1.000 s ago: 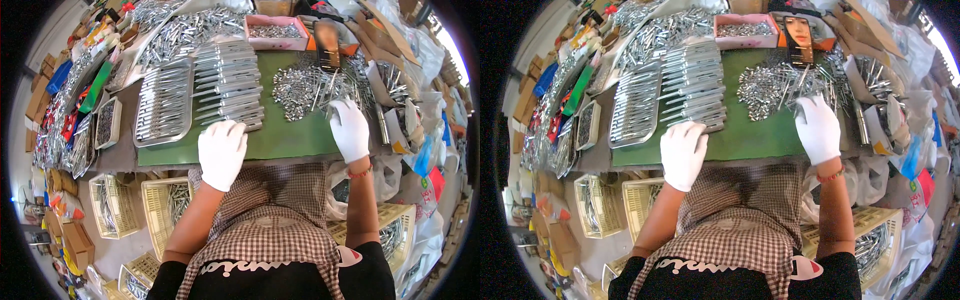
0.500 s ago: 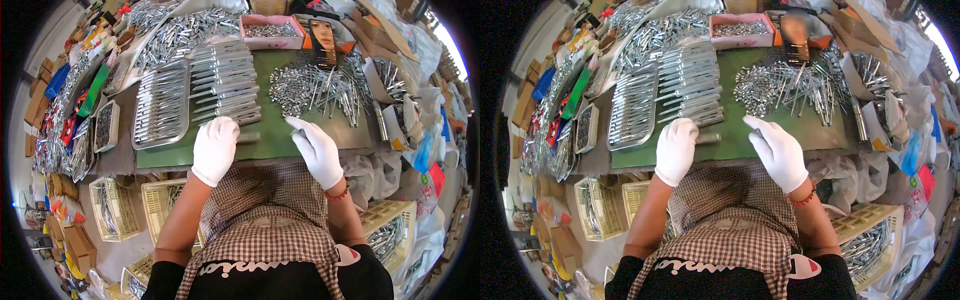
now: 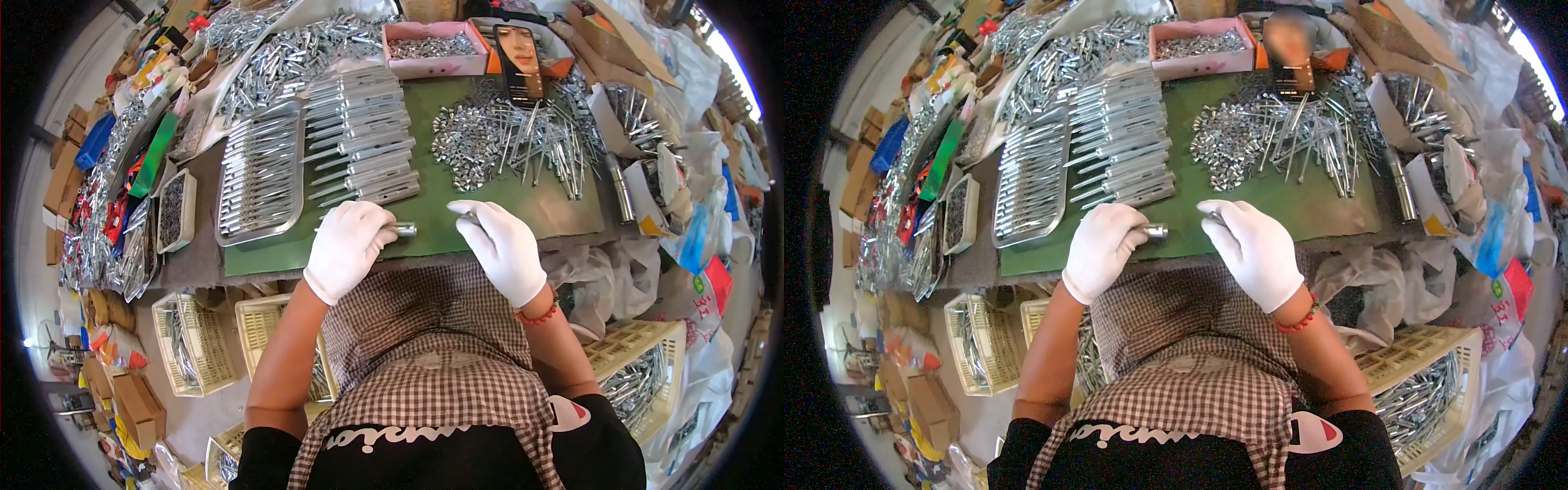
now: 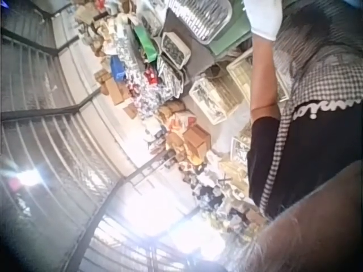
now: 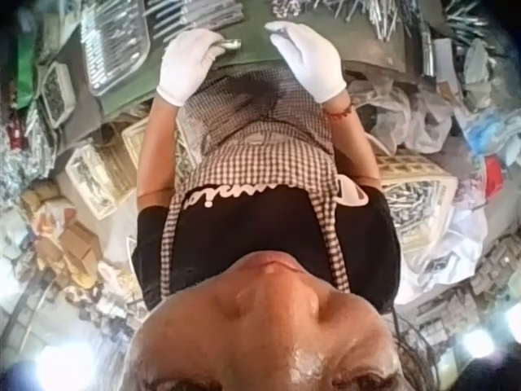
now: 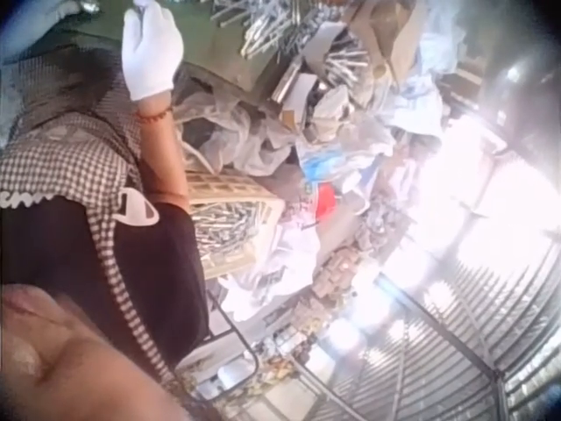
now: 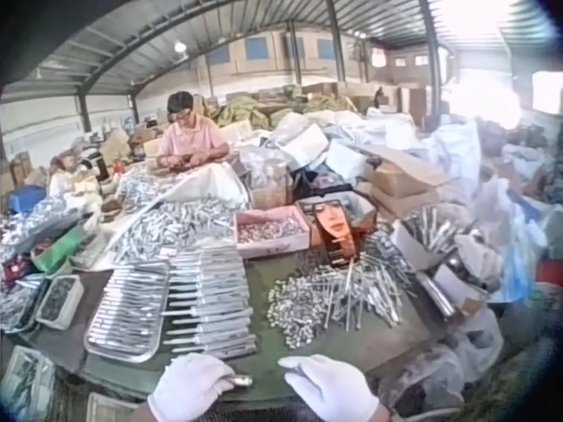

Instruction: Assembling small metal hardware components by inserting pins into metal plates and hinges.

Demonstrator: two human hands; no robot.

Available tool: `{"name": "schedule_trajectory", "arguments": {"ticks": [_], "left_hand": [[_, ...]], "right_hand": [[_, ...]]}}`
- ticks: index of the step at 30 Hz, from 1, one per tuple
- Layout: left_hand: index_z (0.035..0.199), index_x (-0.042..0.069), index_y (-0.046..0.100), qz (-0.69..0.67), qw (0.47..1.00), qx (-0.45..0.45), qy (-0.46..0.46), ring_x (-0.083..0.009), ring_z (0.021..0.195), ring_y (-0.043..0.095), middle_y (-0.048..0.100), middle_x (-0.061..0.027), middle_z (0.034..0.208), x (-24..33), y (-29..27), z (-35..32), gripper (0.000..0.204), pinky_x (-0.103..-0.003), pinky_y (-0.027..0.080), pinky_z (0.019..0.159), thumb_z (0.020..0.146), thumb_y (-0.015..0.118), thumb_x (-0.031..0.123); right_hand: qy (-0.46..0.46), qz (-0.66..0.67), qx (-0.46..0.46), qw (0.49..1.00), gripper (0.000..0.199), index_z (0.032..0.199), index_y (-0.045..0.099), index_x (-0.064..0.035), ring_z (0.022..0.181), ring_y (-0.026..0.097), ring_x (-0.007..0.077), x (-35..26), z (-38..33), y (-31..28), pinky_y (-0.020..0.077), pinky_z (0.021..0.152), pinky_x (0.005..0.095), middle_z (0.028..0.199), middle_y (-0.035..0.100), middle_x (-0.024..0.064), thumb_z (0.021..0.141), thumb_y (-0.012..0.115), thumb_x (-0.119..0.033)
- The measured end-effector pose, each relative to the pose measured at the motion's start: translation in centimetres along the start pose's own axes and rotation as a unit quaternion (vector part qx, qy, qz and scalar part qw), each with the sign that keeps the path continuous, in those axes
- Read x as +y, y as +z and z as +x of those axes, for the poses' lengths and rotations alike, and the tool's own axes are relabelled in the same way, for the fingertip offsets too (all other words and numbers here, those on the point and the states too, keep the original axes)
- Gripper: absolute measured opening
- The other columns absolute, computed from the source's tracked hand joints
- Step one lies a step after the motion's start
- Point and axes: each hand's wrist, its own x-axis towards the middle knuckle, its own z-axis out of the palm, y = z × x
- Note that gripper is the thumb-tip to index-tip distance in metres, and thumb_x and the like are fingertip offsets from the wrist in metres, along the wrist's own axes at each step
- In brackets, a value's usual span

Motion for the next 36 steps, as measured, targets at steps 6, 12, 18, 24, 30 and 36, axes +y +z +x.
{"name": "schedule_trajectory", "arguments": {"ticks": [6,12,18,24,30,36], "left_hand": [[0.105,0.009,0.065,-0.031,0.989,-0.046,-0.136,-0.0322,0.093,0.065,0.065,-0.0111,0.099,2.3,-0.6,1.0,0.021,-0.040,0.052,0.078,0.087,0.070,0.019],[0.106,0.008,0.065,0.009,0.982,-0.105,-0.156,-0.0331,0.092,0.064,0.066,-0.0116,0.097,2.5,-0.4,2.3,0.024,-0.042,0.051,0.078,0.090,0.066,0.026],[0.107,0.007,0.066,0.008,0.989,-0.087,-0.121,-0.0332,0.091,0.064,0.066,-0.0119,0.096,3.1,0.0,2.2,0.026,-0.042,0.051,0.079,0.089,0.066,0.026],[0.107,0.008,0.067,-0.024,0.985,-0.084,-0.150,-0.0327,0.092,0.065,0.067,-0.0117,0.097,3.4,-0.5,1.7,0.025,-0.040,0.051,0.079,0.088,0.068,0.025],[0.109,0.008,0.067,-0.016,0.985,-0.068,-0.161,-0.0326,0.091,0.066,0.067,-0.0115,0.098,3.3,-0.6,1.4,0.026,-0.040,0.052,0.078,0.088,0.068,0.025],[0.105,0.007,0.064,0.020,0.994,-0.108,-0.029,-0.0331,0.085,0.064,0.065,-0.0113,0.088,6.0,-0.2,3.1,0.028,-0.043,0.052,0.073,0.088,0.068,0.029]], "right_hand": [[-0.024,0.041,0.017,0.999,0.025,0.121,0.066,-0.0086,0.076,0.067,0.0290,-0.1,-0.2,-0.2,0.0525,0.069,0.0360,0.091,0.067,0.0140,0.098,0.059,-0.015],[0.153,0.190,-0.073,0.967,0.030,0.128,0.062,-0.0045,0.054,0.059,0.0123,-1.1,0.0,-0.4,0.0486,0.057,0.0281,0.072,0.061,0.0086,0.103,0.055,-0.017],[0.167,0.193,-0.070,0.964,0.029,0.127,0.062,-0.0039,0.053,0.058,0.0115,-0.8,0.0,-0.4,0.0482,0.056,0.0276,0.070,0.061,0.0068,0.103,0.054,-0.018],[0.151,0.191,-0.080,0.967,0.029,0.126,0.062,-0.0039,0.054,0.059,0.0128,-0.5,-0.3,-0.2,0.0487,0.056,0.0287,0.071,0.062,0.0087,0.103,0.055,-0.019],[0.156,0.198,-0.082,0.964,0.029,0.127,0.061,-0.0030,0.053,0.059,0.0125,-0.9,-0.2,-0.4,0.0492,0.056,0.0287,0.073,0.063,0.0078,0.104,0.054,-0.019],[0.262,0.322,-0.089,0.905,0.039,0.130,0.059,0.0001,0.047,0.050,0.0038,-1.2,0.1,-1.0,0.0331,0.041,0.0190,0.068,0.062,0.0017,0.107,0.045,-0.027]]}}
